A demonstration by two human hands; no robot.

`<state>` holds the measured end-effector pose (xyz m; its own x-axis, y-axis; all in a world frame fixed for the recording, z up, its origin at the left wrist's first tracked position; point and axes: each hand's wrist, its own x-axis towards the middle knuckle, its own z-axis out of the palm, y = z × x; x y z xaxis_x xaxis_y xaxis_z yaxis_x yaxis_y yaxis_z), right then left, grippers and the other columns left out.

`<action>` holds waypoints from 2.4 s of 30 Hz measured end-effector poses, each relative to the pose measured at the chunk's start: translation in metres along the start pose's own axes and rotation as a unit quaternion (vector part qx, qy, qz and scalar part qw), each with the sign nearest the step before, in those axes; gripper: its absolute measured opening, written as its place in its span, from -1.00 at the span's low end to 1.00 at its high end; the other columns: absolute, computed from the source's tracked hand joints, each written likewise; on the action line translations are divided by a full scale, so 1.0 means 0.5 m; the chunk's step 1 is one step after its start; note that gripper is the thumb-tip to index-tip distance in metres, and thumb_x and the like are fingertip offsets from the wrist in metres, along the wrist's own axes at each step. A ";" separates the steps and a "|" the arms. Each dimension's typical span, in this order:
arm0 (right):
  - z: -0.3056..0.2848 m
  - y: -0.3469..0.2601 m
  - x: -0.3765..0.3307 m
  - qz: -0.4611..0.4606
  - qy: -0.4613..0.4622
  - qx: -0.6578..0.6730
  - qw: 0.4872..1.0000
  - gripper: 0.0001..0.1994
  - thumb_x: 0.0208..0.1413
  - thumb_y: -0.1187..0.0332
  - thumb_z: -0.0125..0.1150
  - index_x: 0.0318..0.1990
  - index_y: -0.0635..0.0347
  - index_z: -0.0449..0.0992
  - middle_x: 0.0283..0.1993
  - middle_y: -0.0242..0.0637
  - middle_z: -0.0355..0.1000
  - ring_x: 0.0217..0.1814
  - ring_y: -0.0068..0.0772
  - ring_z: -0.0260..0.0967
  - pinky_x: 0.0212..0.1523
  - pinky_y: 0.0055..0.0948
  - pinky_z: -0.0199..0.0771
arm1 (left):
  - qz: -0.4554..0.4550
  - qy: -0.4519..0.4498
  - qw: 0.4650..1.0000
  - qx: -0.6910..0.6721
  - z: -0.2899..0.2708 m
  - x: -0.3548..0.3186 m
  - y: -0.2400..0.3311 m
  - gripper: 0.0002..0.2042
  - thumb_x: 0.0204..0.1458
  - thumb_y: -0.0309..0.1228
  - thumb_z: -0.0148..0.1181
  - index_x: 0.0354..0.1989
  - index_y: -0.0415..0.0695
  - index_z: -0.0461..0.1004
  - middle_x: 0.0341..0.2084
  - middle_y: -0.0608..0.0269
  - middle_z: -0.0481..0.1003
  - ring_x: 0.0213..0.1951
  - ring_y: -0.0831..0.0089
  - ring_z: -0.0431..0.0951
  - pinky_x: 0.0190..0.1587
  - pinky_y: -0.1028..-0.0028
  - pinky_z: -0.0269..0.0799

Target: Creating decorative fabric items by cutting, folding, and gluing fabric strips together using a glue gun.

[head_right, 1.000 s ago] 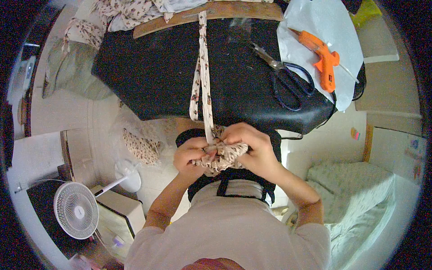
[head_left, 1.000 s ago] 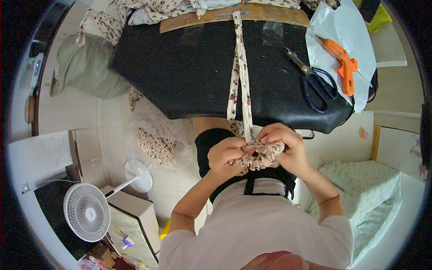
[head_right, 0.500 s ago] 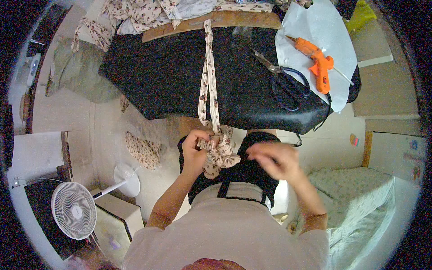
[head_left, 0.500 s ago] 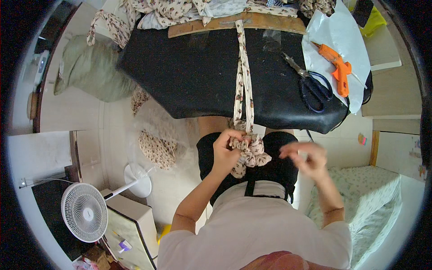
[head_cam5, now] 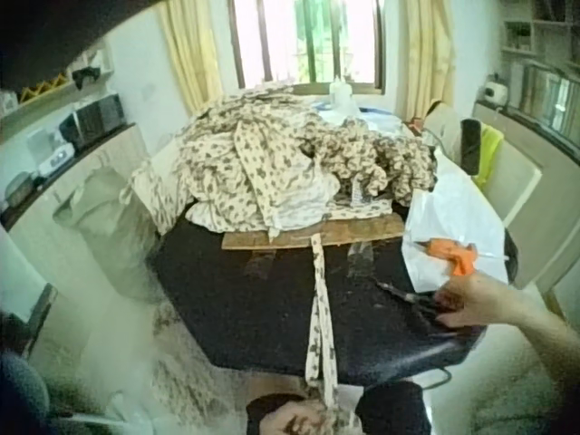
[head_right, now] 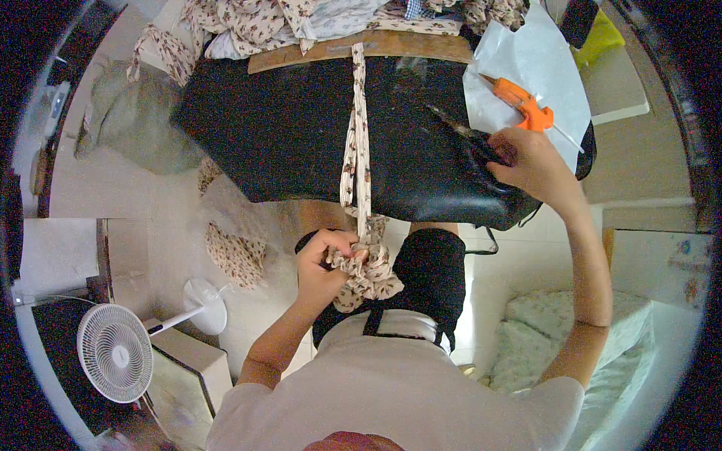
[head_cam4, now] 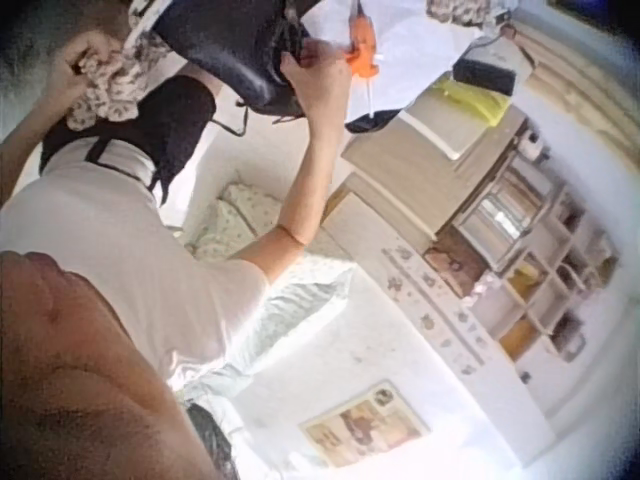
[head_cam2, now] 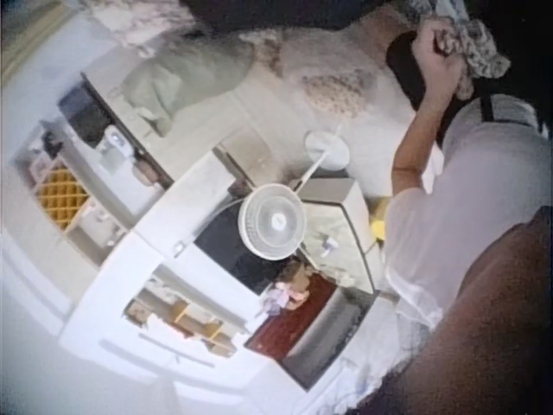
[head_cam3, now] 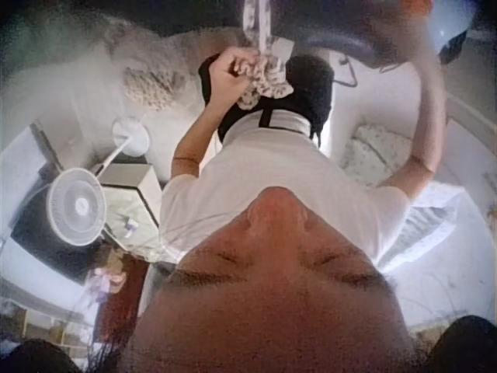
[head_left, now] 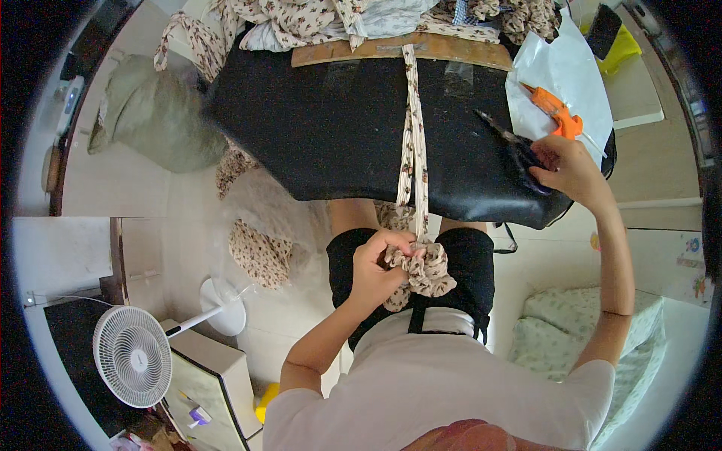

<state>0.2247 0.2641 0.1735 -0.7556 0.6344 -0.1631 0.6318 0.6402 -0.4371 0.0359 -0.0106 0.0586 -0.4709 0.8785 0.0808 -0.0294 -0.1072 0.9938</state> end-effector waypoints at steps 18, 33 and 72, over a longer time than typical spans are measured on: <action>0.063 -0.096 -0.015 -0.072 -0.452 0.124 0.881 -0.32 -0.26 -0.26 0.34 -0.43 0.31 0.37 -0.52 -0.20 0.28 -0.47 -0.25 0.27 -0.44 -0.31 0.25 | 0.077 -0.050 0.996 -0.022 -0.024 0.014 0.051 -0.74 -0.33 -0.88 0.07 -0.46 -0.29 0.40 -0.32 0.01 0.51 -0.28 0.43 0.56 -0.17 0.54 0.46; 0.083 -0.164 0.062 -0.067 -0.532 0.118 0.836 -0.41 -0.08 -0.11 0.31 -0.51 0.38 0.36 -0.64 -0.15 0.25 -0.58 -0.27 0.22 -0.50 -0.29 0.21 | 0.059 -0.028 0.997 -0.041 -0.039 -0.004 0.035 -0.71 -0.42 -0.85 0.02 -0.45 -0.28 0.43 -0.28 -0.04 0.51 -0.21 0.36 0.57 -0.13 0.51 0.45; 0.412 -0.175 -0.172 -0.090 -0.042 0.186 0.978 -0.52 -0.13 -0.03 0.34 -0.44 0.24 0.32 -0.47 -0.09 0.36 -0.42 -0.01 0.40 -0.43 -0.18 0.42 | 0.165 -0.514 0.753 0.375 -0.112 0.276 0.163 -0.70 -0.38 -0.82 -0.05 -0.55 -0.07 0.35 -0.37 0.33 0.46 0.38 0.21 -0.07 0.31 -0.21 -0.52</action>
<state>0.1986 0.0644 0.0438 -0.8703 0.4781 -0.1180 0.3917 0.5270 -0.7542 -0.0807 0.0757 0.1465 0.5997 0.7994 -0.0349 0.6285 -0.4436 0.6389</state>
